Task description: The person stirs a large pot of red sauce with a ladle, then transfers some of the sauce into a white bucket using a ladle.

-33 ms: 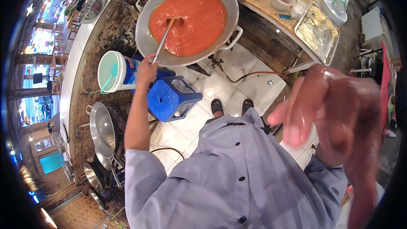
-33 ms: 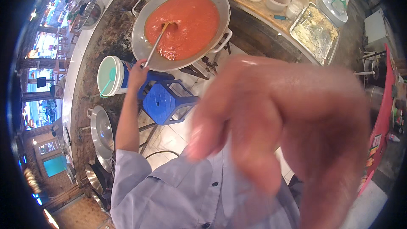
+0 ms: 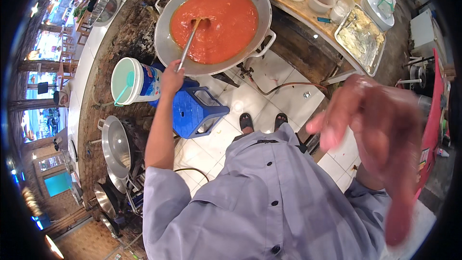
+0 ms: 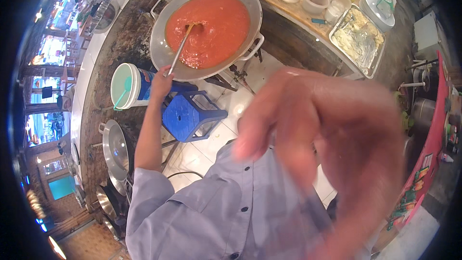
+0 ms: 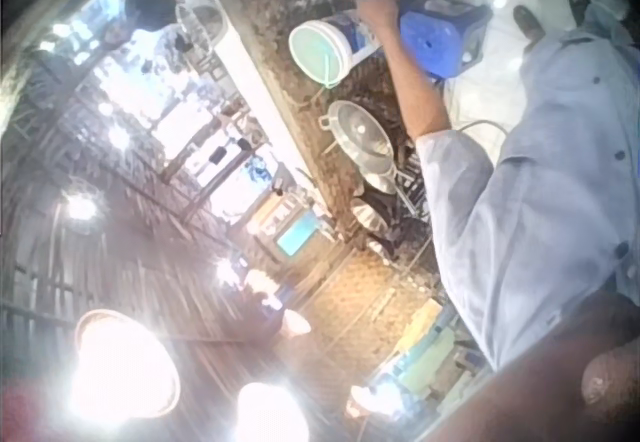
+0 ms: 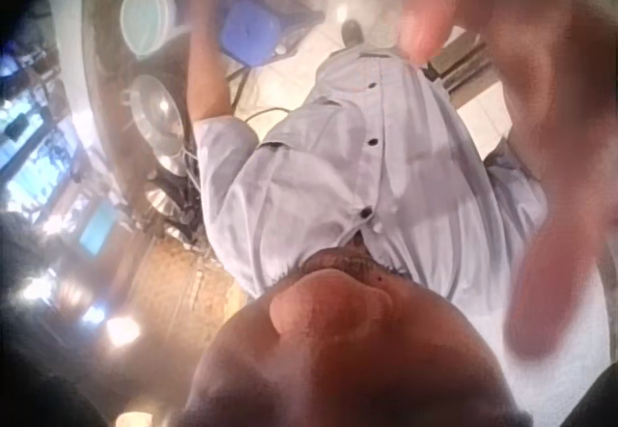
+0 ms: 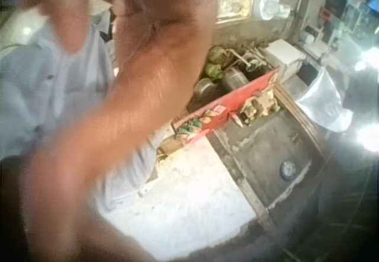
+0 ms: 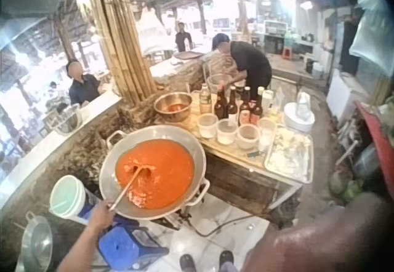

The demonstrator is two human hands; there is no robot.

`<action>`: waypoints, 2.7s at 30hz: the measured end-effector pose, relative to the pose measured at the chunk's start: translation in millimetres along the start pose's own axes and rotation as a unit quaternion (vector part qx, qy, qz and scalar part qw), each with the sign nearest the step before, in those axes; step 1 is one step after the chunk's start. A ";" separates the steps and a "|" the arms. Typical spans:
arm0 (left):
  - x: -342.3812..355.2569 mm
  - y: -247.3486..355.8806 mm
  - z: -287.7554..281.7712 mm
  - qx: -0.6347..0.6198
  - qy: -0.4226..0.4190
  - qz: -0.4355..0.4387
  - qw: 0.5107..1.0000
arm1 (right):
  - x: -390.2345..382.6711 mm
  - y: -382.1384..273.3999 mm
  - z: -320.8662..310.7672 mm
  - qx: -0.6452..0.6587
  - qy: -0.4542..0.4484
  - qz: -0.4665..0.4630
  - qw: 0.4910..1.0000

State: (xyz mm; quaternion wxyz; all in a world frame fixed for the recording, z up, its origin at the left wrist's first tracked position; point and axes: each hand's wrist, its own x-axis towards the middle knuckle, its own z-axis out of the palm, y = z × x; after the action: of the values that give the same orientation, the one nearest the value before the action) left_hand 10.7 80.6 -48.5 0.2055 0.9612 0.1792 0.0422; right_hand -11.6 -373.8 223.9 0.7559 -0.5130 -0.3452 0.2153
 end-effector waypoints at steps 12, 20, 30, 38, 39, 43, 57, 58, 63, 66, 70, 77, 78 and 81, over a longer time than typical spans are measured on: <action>18.1 9.9 87.4 -0.202 -0.037 0.006 0.979 | -423.7 401.4 -176.5 -0.255 0.329 0.599 0.684; -58.1 59.2 -168.2 -0.017 -0.137 0.012 0.990 | -471.5 338.6 -59.2 0.014 0.356 0.573 0.738; -70.1 64.4 -243.4 0.192 -0.156 -0.001 0.969 | -439.8 404.0 -149.3 0.069 0.501 0.630 0.589; -14.0 -10.2 -121.8 0.116 -0.098 -0.048 0.987 | -391.0 375.4 -144.7 0.057 0.562 0.571 0.595; -9.3 -9.7 -108.1 0.114 -0.088 -0.052 0.988 | -381.9 363.1 -138.7 0.070 0.561 0.558 0.607; 11.4 -3.9 -44.6 0.038 -0.044 -0.022 0.998 | -339.8 341.7 -132.9 0.051 0.574 0.347 0.740; -10.9 40.1 -45.3 -0.372 -0.143 -0.232 0.887 | -154.6 170.1 -124.3 0.301 0.067 -0.119 0.944; -17.8 43.5 -69.9 -0.290 -0.155 -0.182 0.927 | -154.2 166.1 -125.6 0.298 0.059 -0.118 0.946; -33.7 3.0 -191.9 -0.041 -0.148 -0.050 0.987 | -162.3 156.7 -134.6 0.266 0.112 0.021 0.957; -49.4 -3.9 -238.9 -0.024 -0.154 -0.031 0.987 | -165.1 164.6 -140.2 -0.408 0.229 0.361 0.807; -46.7 -5.5 -248.0 0.133 -0.154 -0.004 0.979 | -228.0 231.6 -201.4 -0.369 0.372 0.257 0.812; -14.6 -21.1 -150.5 0.126 -0.109 -0.044 0.985 | -313.8 314.0 -186.2 -0.192 0.369 0.481 0.772; -10.3 -19.5 -134.5 0.121 -0.092 -0.024 0.988 | -319.4 318.1 -175.3 -0.141 0.367 0.510 0.765; 10.1 -18.2 -87.0 0.124 -0.070 -0.055 0.988 | -334.7 341.4 -145.0 -0.112 0.347 0.566 0.740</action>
State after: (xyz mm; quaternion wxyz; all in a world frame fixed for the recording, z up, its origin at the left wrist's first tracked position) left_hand 0.6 132.8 23.5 0.0991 0.9686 0.2205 -0.0591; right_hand -117.9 -562.2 -226.4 0.4997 -0.7337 0.2731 0.3706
